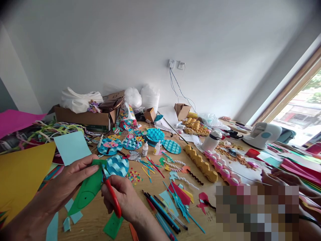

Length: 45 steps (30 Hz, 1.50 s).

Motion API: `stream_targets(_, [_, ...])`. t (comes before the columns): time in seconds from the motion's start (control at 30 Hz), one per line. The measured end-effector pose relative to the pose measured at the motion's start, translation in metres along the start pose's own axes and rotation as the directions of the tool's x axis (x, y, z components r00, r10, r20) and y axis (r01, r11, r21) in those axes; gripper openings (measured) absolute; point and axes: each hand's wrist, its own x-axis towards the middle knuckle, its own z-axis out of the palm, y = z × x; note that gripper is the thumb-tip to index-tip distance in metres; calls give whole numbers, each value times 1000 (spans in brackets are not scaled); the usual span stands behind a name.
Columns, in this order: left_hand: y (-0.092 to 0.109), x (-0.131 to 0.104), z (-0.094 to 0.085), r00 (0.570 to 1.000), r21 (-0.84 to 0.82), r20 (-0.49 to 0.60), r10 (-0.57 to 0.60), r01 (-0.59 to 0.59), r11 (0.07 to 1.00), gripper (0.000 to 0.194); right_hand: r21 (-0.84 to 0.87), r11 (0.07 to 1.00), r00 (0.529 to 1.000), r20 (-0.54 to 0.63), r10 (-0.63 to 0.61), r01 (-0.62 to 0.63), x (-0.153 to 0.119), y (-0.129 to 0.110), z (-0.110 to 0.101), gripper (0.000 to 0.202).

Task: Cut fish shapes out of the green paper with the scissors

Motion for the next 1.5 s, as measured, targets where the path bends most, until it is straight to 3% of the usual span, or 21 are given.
stream_targets(0.23, [4,-3,2,998,-69,30,-54,56,996,22,-13,1000,1000,25,11,-10,-2,-3,-1,63])
stream_targets(0.43, [2,-1,-1,1000,31,28,-7,6,1000,24,-31,1000,1000,23,6,-6,-1,0,-4,60])
stream_targets(0.73, [2,-1,-2,997,34,46,-68,66,997,27,-92,996,1000,-10,-4,3,0,3,-1,56])
stream_targets(1.07, [9,-2,0,996,-6,48,-70,70,998,27,-28,999,1000,6,25,-25,-2,-7,2,61])
stream_targets(1.5, [13,-3,-2,996,2,35,-83,83,997,25,-5,1000,999,33,16,-16,-1,-4,-1,61])
